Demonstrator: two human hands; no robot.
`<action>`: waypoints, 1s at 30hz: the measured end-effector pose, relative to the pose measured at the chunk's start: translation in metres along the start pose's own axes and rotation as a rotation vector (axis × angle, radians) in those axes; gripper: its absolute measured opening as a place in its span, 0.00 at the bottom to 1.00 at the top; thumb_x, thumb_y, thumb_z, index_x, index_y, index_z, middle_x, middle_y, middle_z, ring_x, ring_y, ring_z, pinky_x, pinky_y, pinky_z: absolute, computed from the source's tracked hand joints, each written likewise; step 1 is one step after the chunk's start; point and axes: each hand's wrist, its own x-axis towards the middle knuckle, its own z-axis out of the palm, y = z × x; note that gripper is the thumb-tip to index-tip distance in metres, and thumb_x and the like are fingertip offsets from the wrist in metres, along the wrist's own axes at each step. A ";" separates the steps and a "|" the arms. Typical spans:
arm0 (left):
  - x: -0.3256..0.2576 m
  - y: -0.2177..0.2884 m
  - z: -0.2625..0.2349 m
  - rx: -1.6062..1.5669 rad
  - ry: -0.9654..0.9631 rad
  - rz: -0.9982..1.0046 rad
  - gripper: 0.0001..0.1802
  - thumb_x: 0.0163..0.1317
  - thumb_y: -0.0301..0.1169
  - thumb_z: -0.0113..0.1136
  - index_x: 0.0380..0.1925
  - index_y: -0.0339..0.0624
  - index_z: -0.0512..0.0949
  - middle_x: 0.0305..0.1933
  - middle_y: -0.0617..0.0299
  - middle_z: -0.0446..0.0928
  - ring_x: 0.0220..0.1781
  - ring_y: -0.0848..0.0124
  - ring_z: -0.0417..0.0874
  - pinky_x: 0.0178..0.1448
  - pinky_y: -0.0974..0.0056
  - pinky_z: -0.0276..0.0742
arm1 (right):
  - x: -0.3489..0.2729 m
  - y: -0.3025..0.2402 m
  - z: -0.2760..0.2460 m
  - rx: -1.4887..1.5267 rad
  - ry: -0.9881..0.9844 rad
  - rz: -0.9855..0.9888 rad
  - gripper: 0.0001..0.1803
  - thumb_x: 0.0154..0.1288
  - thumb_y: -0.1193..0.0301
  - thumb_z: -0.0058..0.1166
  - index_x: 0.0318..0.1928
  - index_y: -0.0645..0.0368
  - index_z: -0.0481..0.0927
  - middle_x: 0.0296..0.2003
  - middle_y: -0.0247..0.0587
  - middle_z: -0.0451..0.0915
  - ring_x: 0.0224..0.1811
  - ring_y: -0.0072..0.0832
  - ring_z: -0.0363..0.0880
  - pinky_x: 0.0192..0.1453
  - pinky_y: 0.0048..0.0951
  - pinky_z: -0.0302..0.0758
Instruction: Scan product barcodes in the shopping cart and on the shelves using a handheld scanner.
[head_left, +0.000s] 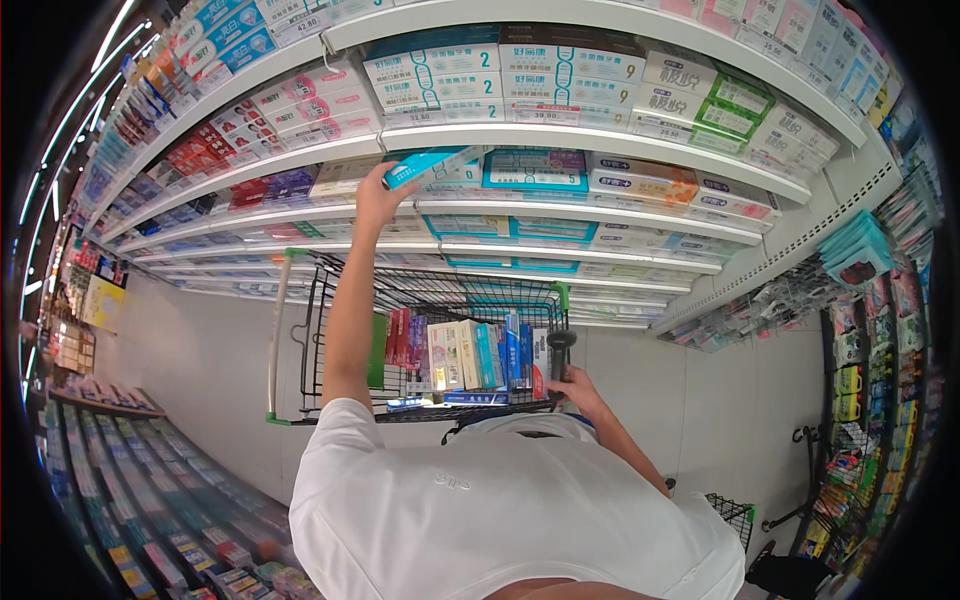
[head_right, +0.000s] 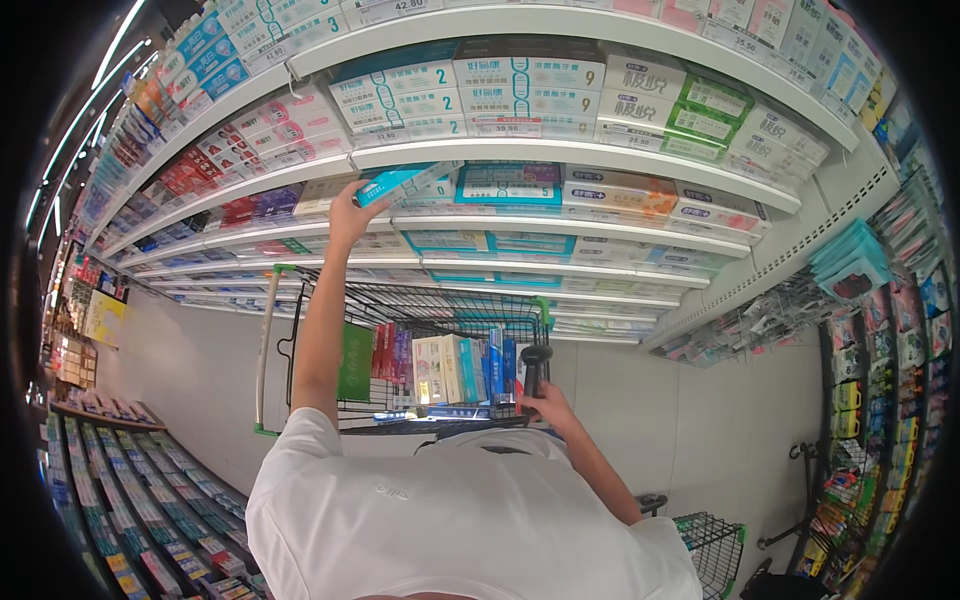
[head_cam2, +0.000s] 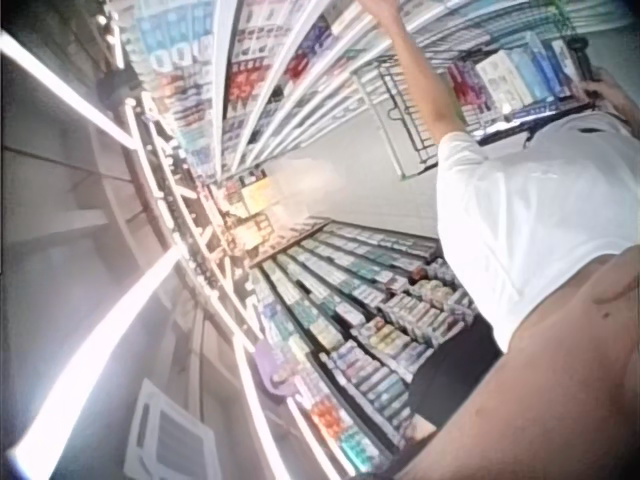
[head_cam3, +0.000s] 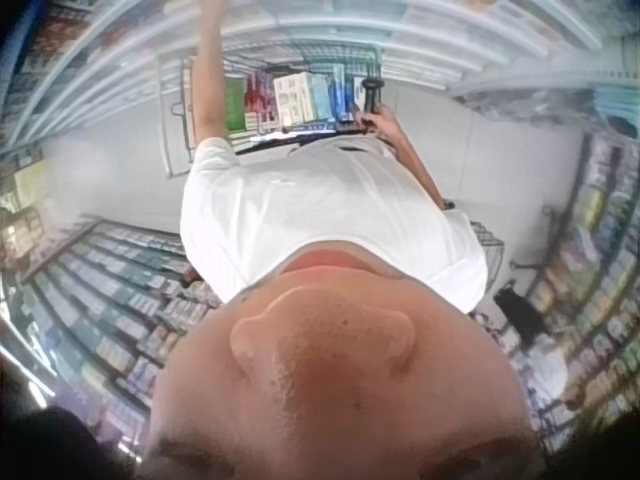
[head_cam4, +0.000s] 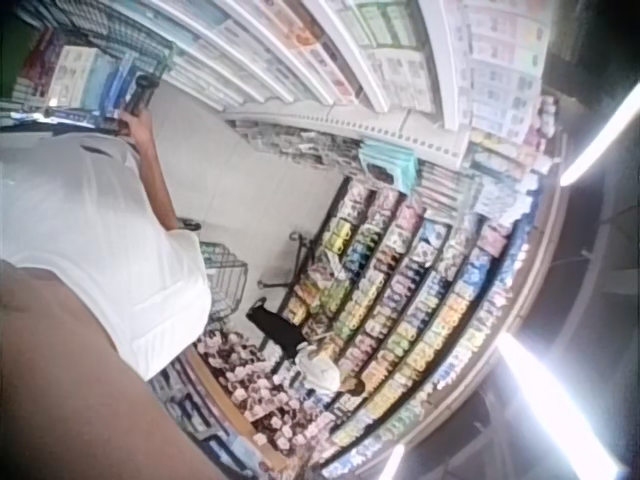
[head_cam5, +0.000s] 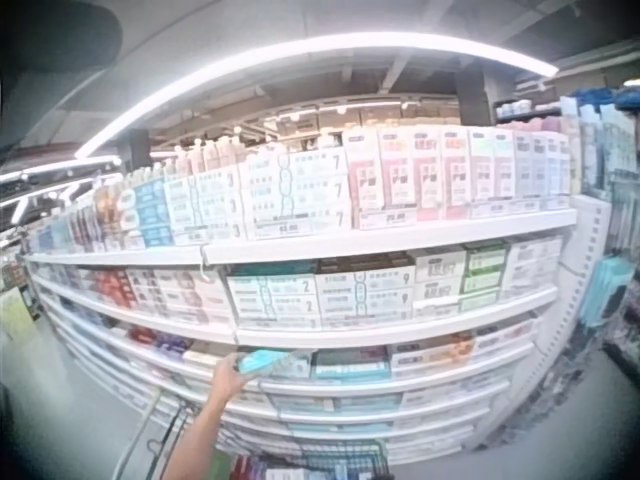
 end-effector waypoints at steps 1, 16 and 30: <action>-0.009 -0.001 0.001 -0.008 0.046 0.023 0.30 0.42 0.41 0.77 0.45 0.38 0.80 0.32 0.53 0.82 0.28 0.67 0.78 0.35 0.62 0.75 | -0.002 -0.002 0.001 -0.001 -0.007 -0.002 0.21 0.57 0.69 0.63 0.50 0.64 0.74 0.38 0.40 0.80 0.35 0.26 0.83 0.29 0.25 0.80; -0.204 0.079 -0.012 -0.138 0.071 0.031 0.25 0.39 0.30 0.78 0.41 0.41 0.82 0.43 0.56 0.82 0.45 0.62 0.82 0.52 0.61 0.76 | 0.022 -0.062 0.002 0.260 -0.115 -0.106 0.17 0.63 0.67 0.56 0.51 0.56 0.71 0.34 0.38 0.81 0.34 0.23 0.79 0.34 0.23 0.73; -0.270 0.142 0.002 -0.105 0.056 0.160 0.23 0.37 0.26 0.75 0.39 0.42 0.82 0.40 0.58 0.83 0.45 0.60 0.81 0.50 0.60 0.75 | 0.013 -0.112 -0.023 0.538 -0.087 -0.368 0.20 0.63 0.74 0.58 0.53 0.57 0.67 0.40 0.37 0.76 0.42 0.27 0.78 0.40 0.30 0.74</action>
